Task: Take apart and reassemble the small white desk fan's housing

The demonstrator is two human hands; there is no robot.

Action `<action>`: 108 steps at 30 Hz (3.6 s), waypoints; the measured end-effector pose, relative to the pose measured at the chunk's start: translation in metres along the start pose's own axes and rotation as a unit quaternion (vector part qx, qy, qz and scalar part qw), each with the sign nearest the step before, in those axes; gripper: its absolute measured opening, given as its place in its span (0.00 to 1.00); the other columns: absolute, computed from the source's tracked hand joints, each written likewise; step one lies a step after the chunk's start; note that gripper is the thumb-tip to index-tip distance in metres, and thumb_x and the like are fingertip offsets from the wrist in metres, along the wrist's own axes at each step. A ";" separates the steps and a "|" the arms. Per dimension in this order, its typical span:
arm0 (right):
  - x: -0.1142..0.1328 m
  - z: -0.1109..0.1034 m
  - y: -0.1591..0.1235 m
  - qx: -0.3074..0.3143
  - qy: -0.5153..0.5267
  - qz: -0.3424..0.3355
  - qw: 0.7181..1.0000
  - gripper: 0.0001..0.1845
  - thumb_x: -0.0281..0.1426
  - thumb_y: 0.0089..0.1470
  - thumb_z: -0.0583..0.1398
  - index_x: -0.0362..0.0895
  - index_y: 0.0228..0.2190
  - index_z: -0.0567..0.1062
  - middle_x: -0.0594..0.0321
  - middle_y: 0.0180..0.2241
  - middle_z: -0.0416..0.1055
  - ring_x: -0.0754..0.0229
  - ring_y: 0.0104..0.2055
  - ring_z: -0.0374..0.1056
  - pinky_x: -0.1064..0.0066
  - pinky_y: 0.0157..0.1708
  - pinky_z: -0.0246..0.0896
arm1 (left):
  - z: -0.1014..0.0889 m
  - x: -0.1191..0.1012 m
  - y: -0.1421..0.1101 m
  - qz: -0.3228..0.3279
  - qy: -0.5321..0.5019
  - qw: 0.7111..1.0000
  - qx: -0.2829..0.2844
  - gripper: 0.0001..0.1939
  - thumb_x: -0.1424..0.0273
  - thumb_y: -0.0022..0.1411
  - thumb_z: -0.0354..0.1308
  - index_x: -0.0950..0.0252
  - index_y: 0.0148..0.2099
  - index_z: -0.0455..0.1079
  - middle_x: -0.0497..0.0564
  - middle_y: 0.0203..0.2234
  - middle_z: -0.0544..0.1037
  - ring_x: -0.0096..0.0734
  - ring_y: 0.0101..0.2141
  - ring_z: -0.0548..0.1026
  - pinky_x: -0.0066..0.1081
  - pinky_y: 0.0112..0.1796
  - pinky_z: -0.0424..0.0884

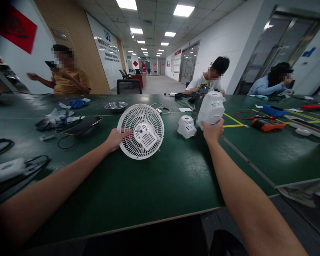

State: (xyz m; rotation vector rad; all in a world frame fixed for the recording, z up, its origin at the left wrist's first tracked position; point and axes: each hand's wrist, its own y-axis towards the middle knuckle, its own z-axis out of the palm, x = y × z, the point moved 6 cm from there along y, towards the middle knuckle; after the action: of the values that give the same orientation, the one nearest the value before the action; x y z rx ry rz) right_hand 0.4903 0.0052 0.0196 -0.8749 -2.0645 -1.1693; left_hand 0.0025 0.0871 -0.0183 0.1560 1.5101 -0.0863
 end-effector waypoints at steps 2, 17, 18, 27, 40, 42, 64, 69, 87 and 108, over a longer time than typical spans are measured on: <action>0.016 -0.008 -0.002 -0.034 0.022 -0.042 0.998 0.43 0.45 0.38 0.72 0.44 0.52 0.63 0.48 0.51 0.73 0.42 0.53 0.71 0.53 0.53 0.64 | -0.001 0.001 0.001 0.000 -0.007 1.000 -0.009 0.10 0.73 0.55 0.70 0.71 0.41 0.78 0.57 0.33 0.83 0.39 0.32 0.82 0.40 0.38 0.79; 0.069 0.015 -0.053 0.086 0.036 -0.102 0.990 0.40 0.46 0.40 0.70 0.44 0.51 0.65 0.50 0.48 0.74 0.43 0.50 0.71 0.54 0.51 0.65 | -0.001 0.000 0.001 0.002 -0.001 1.000 0.008 0.11 0.73 0.57 0.69 0.69 0.43 0.78 0.57 0.35 0.83 0.41 0.34 0.82 0.42 0.39 0.80; 0.067 0.019 -0.055 0.100 0.030 -0.096 0.990 0.40 0.46 0.40 0.70 0.44 0.51 0.65 0.49 0.48 0.74 0.42 0.50 0.71 0.54 0.52 0.64 | 0.000 0.000 0.001 0.000 -0.001 1.000 0.008 0.11 0.73 0.57 0.69 0.69 0.43 0.78 0.58 0.35 0.83 0.41 0.34 0.82 0.43 0.39 0.80; 0.053 0.017 -0.039 0.078 0.031 -0.086 0.993 0.44 0.48 0.39 0.70 0.45 0.54 0.64 0.51 0.49 0.74 0.44 0.49 0.71 0.53 0.52 0.64 | 0.000 -0.003 -0.002 0.000 0.006 1.000 0.012 0.13 0.72 0.56 0.70 0.70 0.44 0.78 0.58 0.35 0.83 0.40 0.33 0.82 0.41 0.37 0.79; 0.001 0.000 0.009 0.053 0.024 -0.004 0.998 0.44 0.42 0.36 0.72 0.46 0.53 0.64 0.51 0.50 0.73 0.43 0.51 0.70 0.52 0.53 0.63 | 0.000 -0.001 0.000 0.007 0.004 1.000 0.003 0.10 0.72 0.56 0.70 0.69 0.41 0.78 0.57 0.33 0.83 0.39 0.32 0.82 0.41 0.37 0.79; 0.003 0.001 0.009 0.046 0.028 -0.009 0.999 0.45 0.41 0.37 0.71 0.44 0.54 0.63 0.48 0.52 0.72 0.42 0.53 0.70 0.52 0.54 0.62 | -0.001 0.002 0.002 0.006 0.006 1.000 0.006 0.11 0.71 0.56 0.70 0.69 0.41 0.78 0.57 0.34 0.83 0.40 0.33 0.82 0.42 0.38 0.80; 0.035 -0.027 0.013 -0.097 0.112 -0.245 0.958 0.43 0.41 0.42 0.69 0.42 0.57 0.64 0.50 0.53 0.69 0.45 0.52 0.67 0.50 0.53 0.62 | -0.001 0.001 0.002 0.009 0.001 1.000 -0.004 0.11 0.72 0.56 0.70 0.71 0.41 0.78 0.58 0.33 0.83 0.39 0.31 0.81 0.40 0.36 0.79; 0.066 -0.038 -0.017 -0.113 0.122 -0.303 0.938 0.45 0.43 0.42 0.70 0.42 0.58 0.64 0.48 0.52 0.69 0.42 0.52 0.67 0.47 0.53 0.61 | -0.002 0.004 0.005 0.008 0.003 1.000 0.008 0.13 0.72 0.56 0.70 0.70 0.43 0.78 0.58 0.34 0.83 0.39 0.33 0.82 0.40 0.37 0.79; 0.065 0.067 -0.093 0.271 -0.112 -0.192 0.936 0.38 0.54 0.43 0.67 0.41 0.49 0.71 0.47 0.47 0.76 0.42 0.49 0.71 0.51 0.50 0.62 | -0.001 0.002 0.004 0.009 -0.002 1.000 0.013 0.11 0.72 0.56 0.70 0.71 0.42 0.77 0.58 0.33 0.83 0.37 0.31 0.81 0.39 0.37 0.79; 0.127 0.056 -0.188 0.564 0.226 -0.095 0.789 0.27 0.52 0.59 0.55 0.43 0.25 0.74 0.61 0.20 0.72 0.62 0.19 0.65 0.71 0.18 0.62 | -0.002 0.005 0.007 0.011 0.002 0.999 0.039 0.09 0.71 0.58 0.69 0.68 0.42 0.78 0.56 0.34 0.83 0.36 0.33 0.81 0.39 0.39 0.79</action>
State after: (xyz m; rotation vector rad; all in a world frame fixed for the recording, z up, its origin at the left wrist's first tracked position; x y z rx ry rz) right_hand 0.2572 0.0120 0.0011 0.1951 -1.9482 -0.0286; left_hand 0.0019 0.0942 -0.0229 0.2357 1.5093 -0.1269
